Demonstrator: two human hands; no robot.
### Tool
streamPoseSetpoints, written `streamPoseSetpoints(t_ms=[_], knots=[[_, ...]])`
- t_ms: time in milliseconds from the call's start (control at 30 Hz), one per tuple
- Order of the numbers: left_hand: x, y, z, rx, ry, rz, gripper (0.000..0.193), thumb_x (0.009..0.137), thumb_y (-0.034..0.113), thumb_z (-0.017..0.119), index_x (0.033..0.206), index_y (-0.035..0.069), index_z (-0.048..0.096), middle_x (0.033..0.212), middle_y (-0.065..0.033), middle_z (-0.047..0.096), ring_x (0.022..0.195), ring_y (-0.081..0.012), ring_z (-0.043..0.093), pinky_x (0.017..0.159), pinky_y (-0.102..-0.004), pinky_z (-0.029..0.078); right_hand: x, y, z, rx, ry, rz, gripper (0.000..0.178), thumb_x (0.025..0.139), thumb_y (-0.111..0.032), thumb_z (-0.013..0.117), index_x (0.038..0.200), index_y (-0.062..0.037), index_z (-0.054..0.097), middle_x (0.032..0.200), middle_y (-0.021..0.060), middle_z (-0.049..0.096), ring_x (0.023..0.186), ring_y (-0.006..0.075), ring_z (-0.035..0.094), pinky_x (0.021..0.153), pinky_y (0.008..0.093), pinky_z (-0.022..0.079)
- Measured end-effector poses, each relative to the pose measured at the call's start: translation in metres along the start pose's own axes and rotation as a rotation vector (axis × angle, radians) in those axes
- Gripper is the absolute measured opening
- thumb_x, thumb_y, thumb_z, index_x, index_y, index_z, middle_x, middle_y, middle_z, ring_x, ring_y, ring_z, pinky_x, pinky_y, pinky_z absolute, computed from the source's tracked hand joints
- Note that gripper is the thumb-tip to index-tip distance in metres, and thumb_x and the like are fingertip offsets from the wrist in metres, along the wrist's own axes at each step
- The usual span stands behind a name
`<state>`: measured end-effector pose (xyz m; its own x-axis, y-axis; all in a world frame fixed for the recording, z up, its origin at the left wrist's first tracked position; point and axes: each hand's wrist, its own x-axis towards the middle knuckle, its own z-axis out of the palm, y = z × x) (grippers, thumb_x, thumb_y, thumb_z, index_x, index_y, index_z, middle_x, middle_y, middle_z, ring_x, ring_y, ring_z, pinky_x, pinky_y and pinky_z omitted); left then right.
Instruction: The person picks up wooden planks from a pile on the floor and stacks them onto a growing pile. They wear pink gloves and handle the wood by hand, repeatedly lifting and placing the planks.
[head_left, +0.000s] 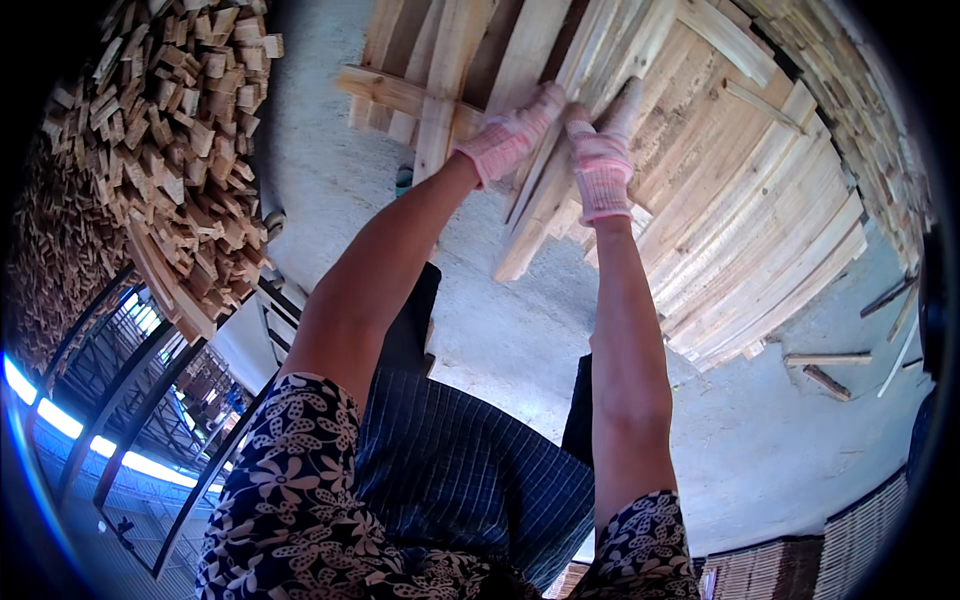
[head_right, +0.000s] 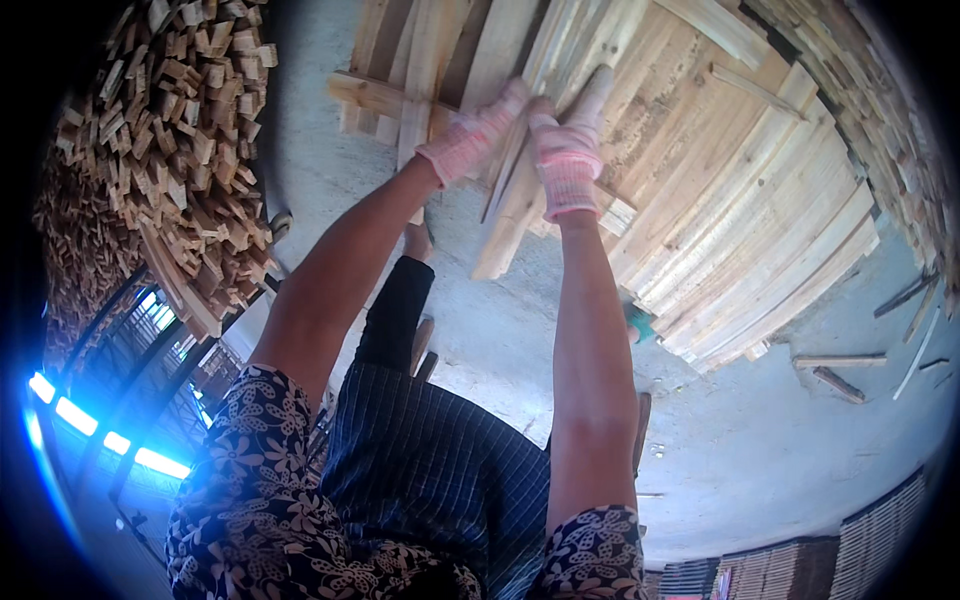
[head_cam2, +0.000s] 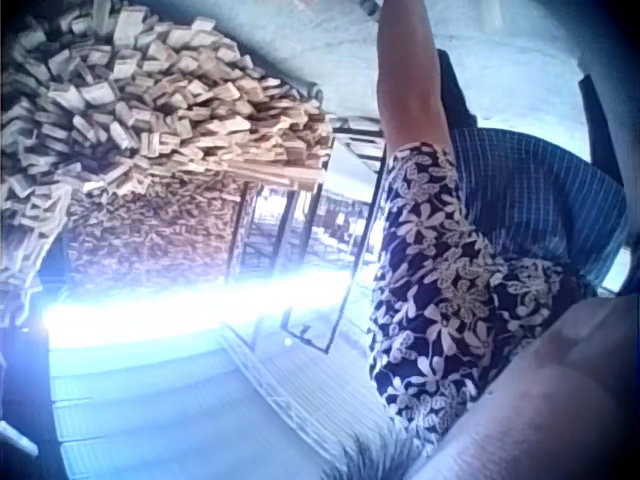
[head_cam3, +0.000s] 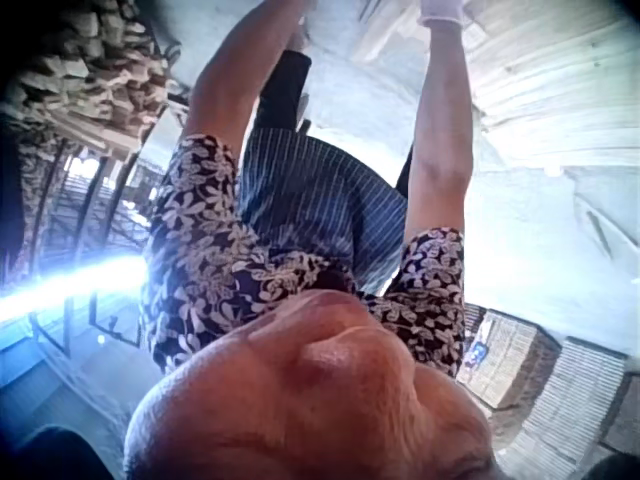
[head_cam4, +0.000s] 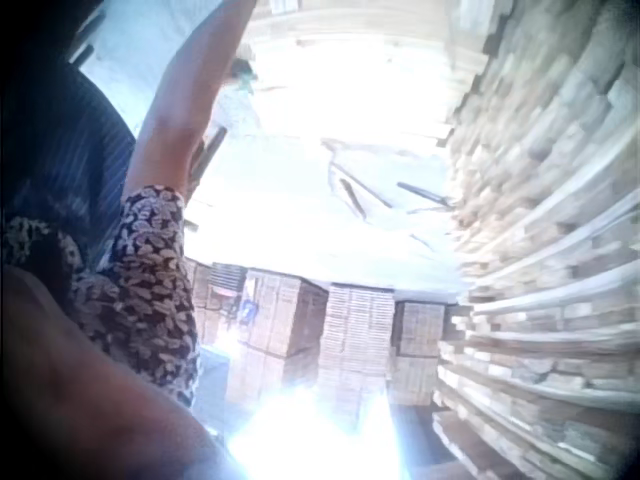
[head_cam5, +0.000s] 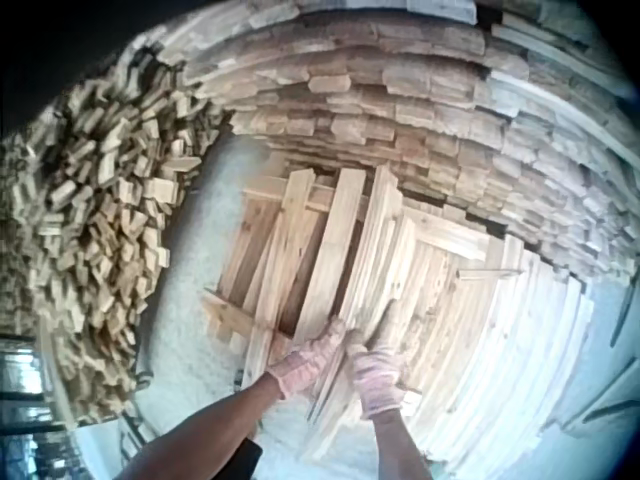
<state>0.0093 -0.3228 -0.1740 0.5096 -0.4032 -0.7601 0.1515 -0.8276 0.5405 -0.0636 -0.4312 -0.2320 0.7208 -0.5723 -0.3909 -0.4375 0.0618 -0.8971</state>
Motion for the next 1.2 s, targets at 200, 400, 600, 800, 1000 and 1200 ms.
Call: streamPoseSetpoints(t_ms=[200,400,600,800,1000,1200], knots=[[0.026,-0.016,0.053,0.183,0.242,0.063,0.092,0.082,0.051,0.069,0.150,0.005,0.027,0.150,-0.0213,0.036,0.140,-0.0354,0.034,0.116,-0.0411,0.028,-0.018,0.014,-0.083,-0.124,-0.048,0.194,0.092,0.082,-0.021,0.070,0.157,-0.0118,0.018,0.140,0.0262,0.043,0.125,0.0382,0.050,0.105,0.0382,0.043],[0.069,0.045,0.084,0.348,0.686,-0.020,0.111,0.073,0.064,0.071,0.149,0.004,0.018,0.135,-0.0287,0.046,0.127,-0.0415,0.047,0.103,-0.0426,0.044,-0.107,0.060,-0.280,-0.205,0.182,0.157,0.086,0.083,-0.006,0.063,0.157,-0.0082,0.018,0.146,0.0232,0.038,0.127,0.0356,0.047,0.112,0.0395,0.038],[0.078,0.070,0.095,0.619,0.636,-0.177,0.112,0.079,0.064,0.064,0.152,0.007,0.002,0.127,-0.0307,0.047,0.106,-0.0455,0.060,0.086,-0.0535,0.052,-0.074,0.069,-0.463,-0.343,0.283,0.455,0.080,0.095,-0.030,0.058,0.159,-0.0204,0.012,0.160,0.0193,0.023,0.139,0.0353,0.038,0.113,0.0434,0.038],[0.087,0.071,0.098,0.717,0.600,-0.223,0.109,0.084,0.065,0.056,0.152,0.006,-0.004,0.126,-0.0328,0.044,0.108,-0.0446,0.058,0.082,-0.0541,0.051,0.004,0.144,-0.474,-0.454,0.225,0.425,0.070,0.101,-0.039,0.049,0.159,-0.0223,0.012,0.161,0.0146,0.024,0.146,0.0302,0.024,0.118,0.0363,0.020],[0.101,0.051,0.071,1.243,0.043,-0.302,0.065,0.100,0.041,0.039,0.155,0.020,0.012,0.141,-0.0407,0.032,0.122,-0.0471,0.052,0.090,-0.0547,0.050,0.008,0.156,-0.469,-0.443,0.201,0.373,0.066,0.104,-0.035,0.045,0.159,-0.0205,0.012,0.162,0.0132,0.025,0.147,0.0254,0.025,0.118,0.0339,0.019],[0.086,0.097,0.086,1.444,-0.066,-0.325,0.072,0.099,0.033,0.040,0.157,0.014,0.002,0.140,-0.0419,0.030,0.122,-0.0464,0.050,0.095,-0.0527,0.048,0.031,0.111,-0.445,-1.106,0.091,0.303,0.063,0.097,-0.023,0.055,0.153,-0.0155,0.028,0.138,0.0212,0.051,0.126,0.0389,0.050,0.107,0.0413,0.038]])
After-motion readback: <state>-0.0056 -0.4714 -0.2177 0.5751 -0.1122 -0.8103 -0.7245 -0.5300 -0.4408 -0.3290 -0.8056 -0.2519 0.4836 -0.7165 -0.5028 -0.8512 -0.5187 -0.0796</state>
